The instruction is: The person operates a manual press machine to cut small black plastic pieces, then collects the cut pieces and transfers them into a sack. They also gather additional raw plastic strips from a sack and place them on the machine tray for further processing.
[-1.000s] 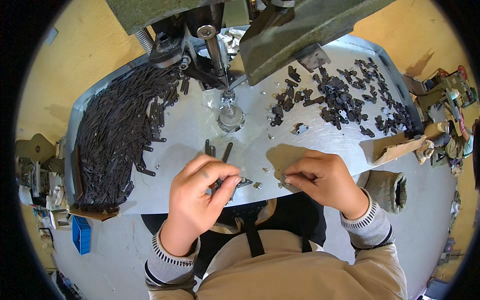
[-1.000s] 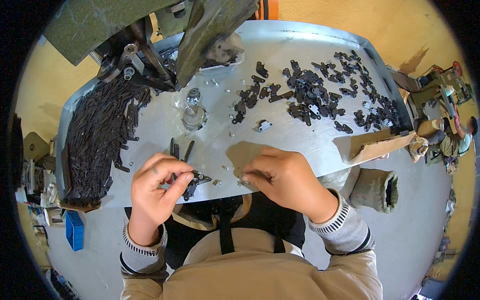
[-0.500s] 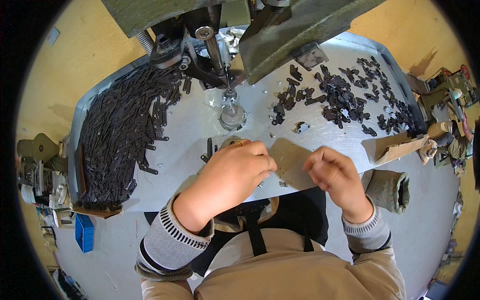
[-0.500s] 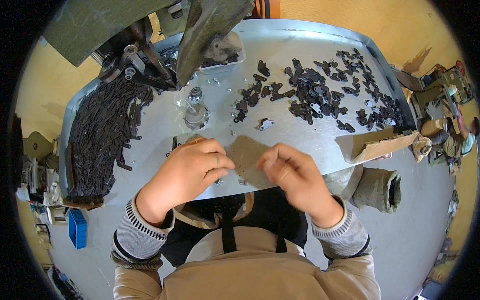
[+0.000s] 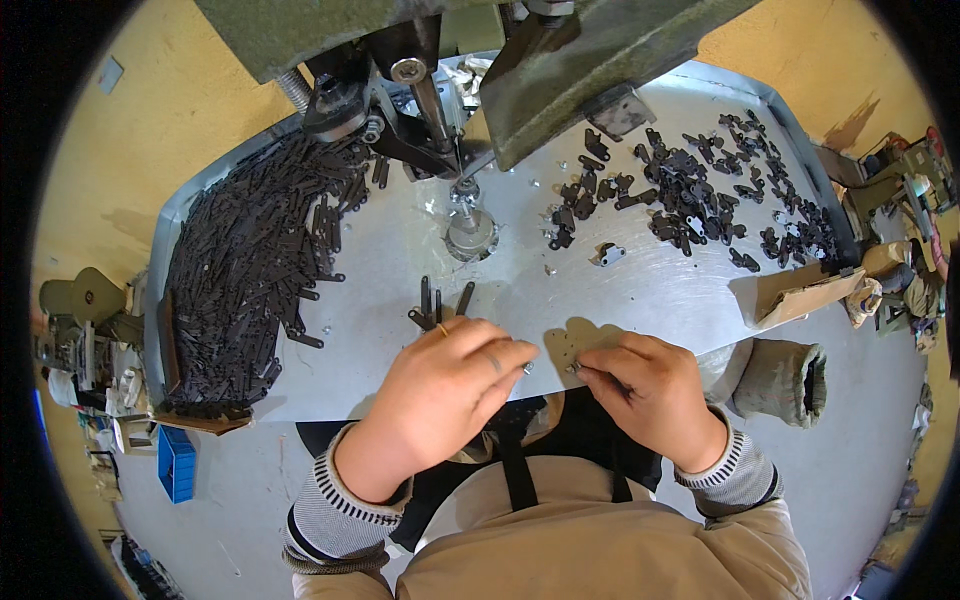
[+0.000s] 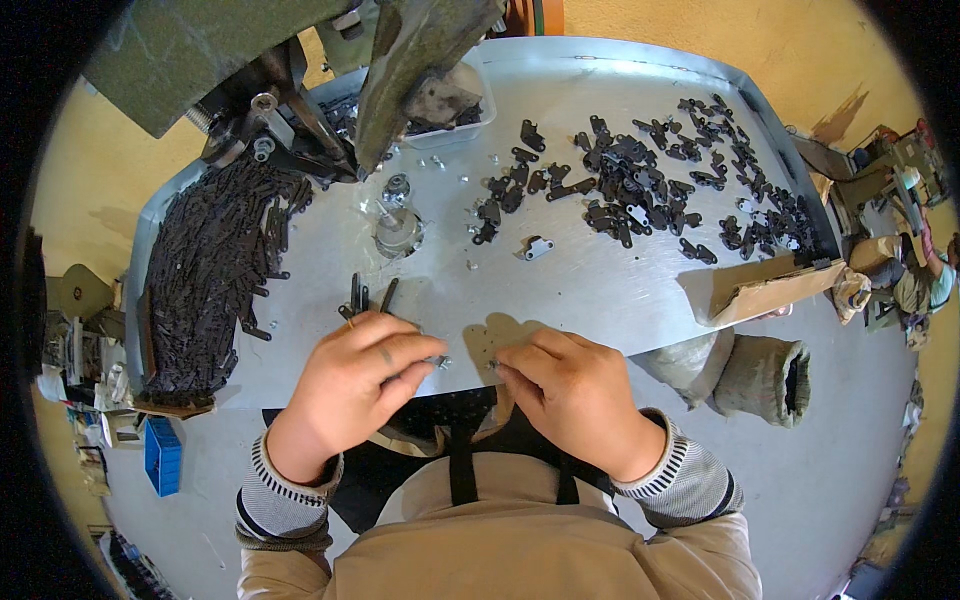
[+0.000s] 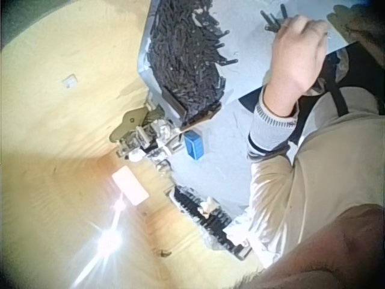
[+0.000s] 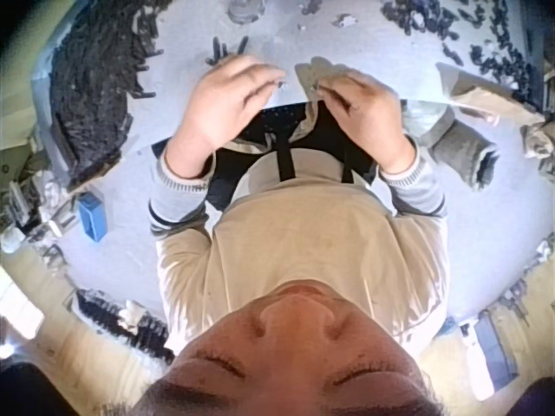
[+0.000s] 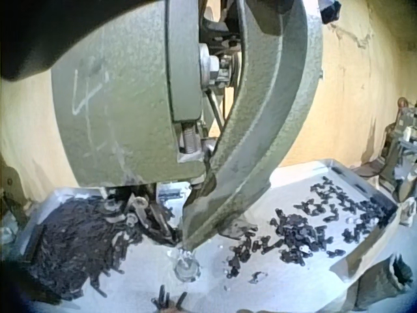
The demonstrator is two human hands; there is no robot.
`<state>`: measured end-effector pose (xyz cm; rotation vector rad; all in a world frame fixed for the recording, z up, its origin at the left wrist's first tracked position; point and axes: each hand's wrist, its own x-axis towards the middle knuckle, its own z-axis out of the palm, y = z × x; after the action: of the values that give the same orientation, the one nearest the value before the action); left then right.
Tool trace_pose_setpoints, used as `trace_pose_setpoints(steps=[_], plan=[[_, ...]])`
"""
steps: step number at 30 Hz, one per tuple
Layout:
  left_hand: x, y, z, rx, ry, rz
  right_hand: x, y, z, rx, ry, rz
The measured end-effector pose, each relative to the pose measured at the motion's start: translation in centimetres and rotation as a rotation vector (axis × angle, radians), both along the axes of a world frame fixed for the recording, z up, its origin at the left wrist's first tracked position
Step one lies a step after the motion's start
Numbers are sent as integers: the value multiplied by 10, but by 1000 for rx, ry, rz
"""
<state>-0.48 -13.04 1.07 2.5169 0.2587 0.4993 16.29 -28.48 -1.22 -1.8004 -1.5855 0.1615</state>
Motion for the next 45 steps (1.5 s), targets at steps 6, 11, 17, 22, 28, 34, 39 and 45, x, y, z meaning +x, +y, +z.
trace_pose_setpoints(steps=[6, 11, 17, 22, 28, 34, 39, 45], plan=[[3, -6, -3, 294, 100, -112, -1, -4, 3, -65, 57, -34], [8, -11, -2, 458, 123, -150, 1, -11, 10, -93, 834, 32], [12, -10, -3, 479, 150, -208, 1, -27, 5, -179, 1640, 146], [19, -2, 5, 248, 136, -227, -16, -30, 3, -391, 1857, 134], [10, -29, 22, 66, -17, -327, -35, -29, 3, -492, 2027, 33], [0, -47, 24, 91, -94, -254, -42, -24, 16, -442, 2016, -31], [-21, -45, 55, -76, -422, -83, -10, -32, 125, 607, 540, 118], [-40, -45, 85, 29, -562, -62, 48, -4, 355, 1226, -484, -113]])
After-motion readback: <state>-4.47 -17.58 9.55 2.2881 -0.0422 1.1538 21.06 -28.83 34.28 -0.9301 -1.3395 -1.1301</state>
